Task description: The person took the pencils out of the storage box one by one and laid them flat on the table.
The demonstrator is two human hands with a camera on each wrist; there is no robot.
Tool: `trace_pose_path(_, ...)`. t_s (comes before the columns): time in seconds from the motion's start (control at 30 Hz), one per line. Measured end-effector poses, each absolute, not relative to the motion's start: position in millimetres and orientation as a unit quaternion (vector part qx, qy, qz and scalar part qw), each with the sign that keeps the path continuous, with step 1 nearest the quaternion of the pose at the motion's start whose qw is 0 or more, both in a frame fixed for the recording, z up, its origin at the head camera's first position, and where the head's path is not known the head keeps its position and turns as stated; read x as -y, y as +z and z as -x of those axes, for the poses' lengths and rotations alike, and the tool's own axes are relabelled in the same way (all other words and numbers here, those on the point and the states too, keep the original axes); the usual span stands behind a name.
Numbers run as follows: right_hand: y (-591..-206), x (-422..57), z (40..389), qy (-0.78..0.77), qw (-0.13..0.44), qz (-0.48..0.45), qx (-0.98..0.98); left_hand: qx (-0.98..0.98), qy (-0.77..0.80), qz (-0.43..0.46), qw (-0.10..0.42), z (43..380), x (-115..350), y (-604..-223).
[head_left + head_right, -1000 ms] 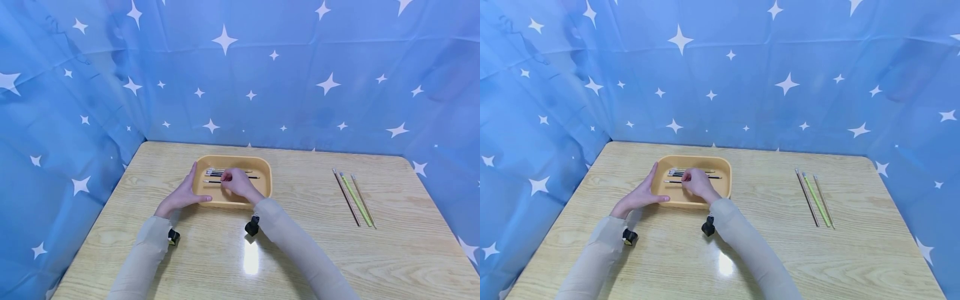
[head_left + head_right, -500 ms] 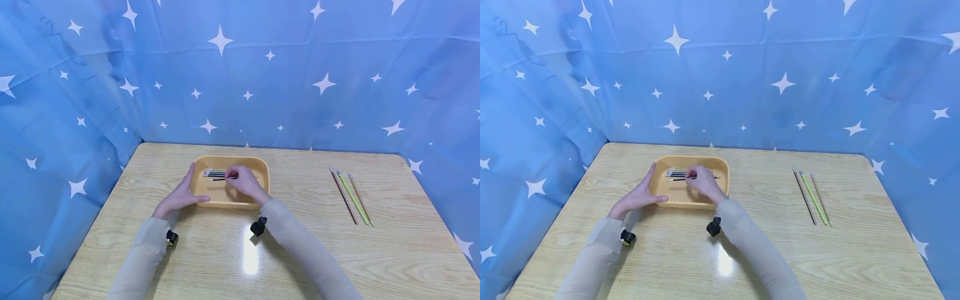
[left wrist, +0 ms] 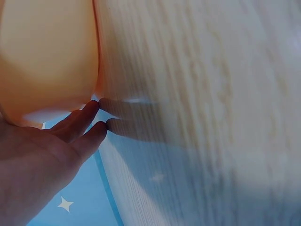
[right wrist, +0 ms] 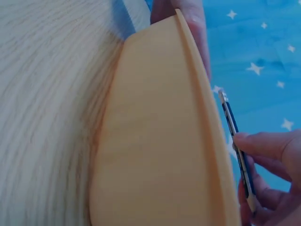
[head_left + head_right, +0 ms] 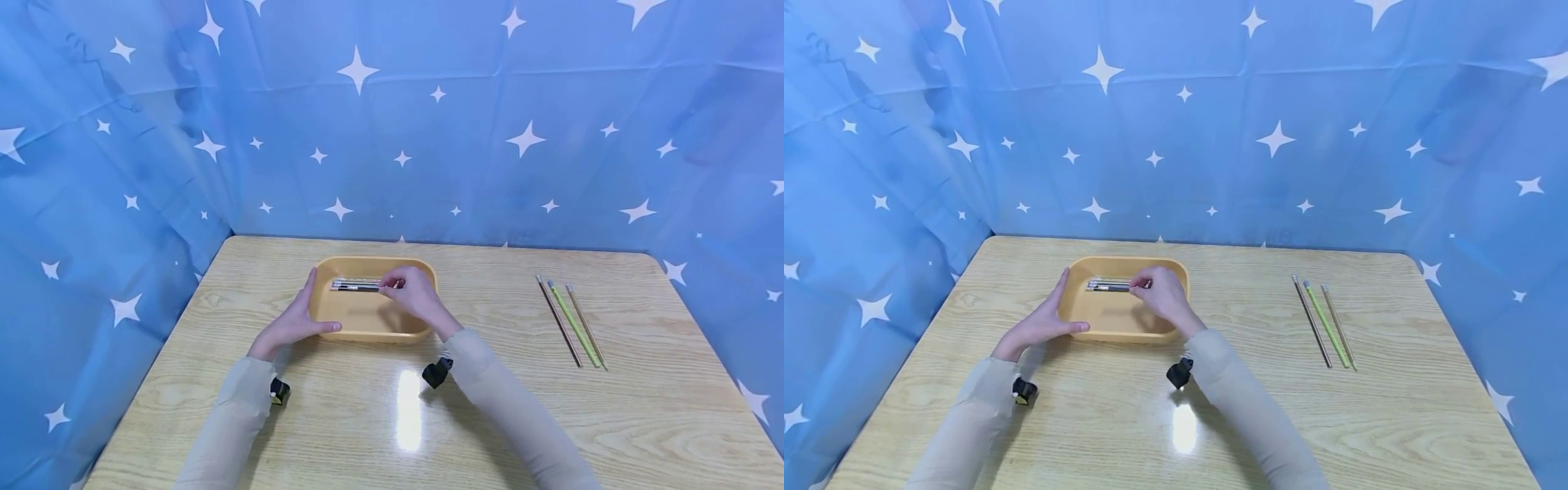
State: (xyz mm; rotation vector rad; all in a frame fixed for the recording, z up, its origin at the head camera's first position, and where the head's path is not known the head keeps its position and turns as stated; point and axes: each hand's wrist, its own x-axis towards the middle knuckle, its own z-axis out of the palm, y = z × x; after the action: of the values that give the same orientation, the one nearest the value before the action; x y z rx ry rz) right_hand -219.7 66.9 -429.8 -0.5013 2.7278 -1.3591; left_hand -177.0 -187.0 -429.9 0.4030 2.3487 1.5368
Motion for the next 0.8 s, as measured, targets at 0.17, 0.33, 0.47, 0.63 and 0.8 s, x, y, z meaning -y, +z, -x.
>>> trace_pose_path(0.17, -422.2, -78.0, 218.8, -0.454, 0.019, 0.154, -0.877, -0.823, 0.529, -0.140, 0.150, 175.3, 187.4, -429.5)
trace_pose_path(0.33, -415.4, -91.7, 218.0, -0.466, 0.019, 0.134, -0.874, -0.825, 0.528, -0.133, 0.151, 176.4, 188.5, -432.8)
trace_pose_path(0.47, -411.1, -104.9, 217.7, -0.462, 0.013, 0.123, -0.878, -0.827, 0.527, -0.135, 0.143, 183.9, 193.9, -453.1)
trace_pose_path(0.63, -407.1, -123.2, 215.7, -0.449, -0.005, 0.109, -0.887, -0.827, 0.528, -0.138, 0.139, 188.3, 196.6, -463.7)
trace_pose_path(0.8, -407.9, -144.8, 214.2, -0.445, -0.026, 0.100, -0.890, -0.828, 0.526, -0.140, 0.138, 188.9, 196.0, -463.7)
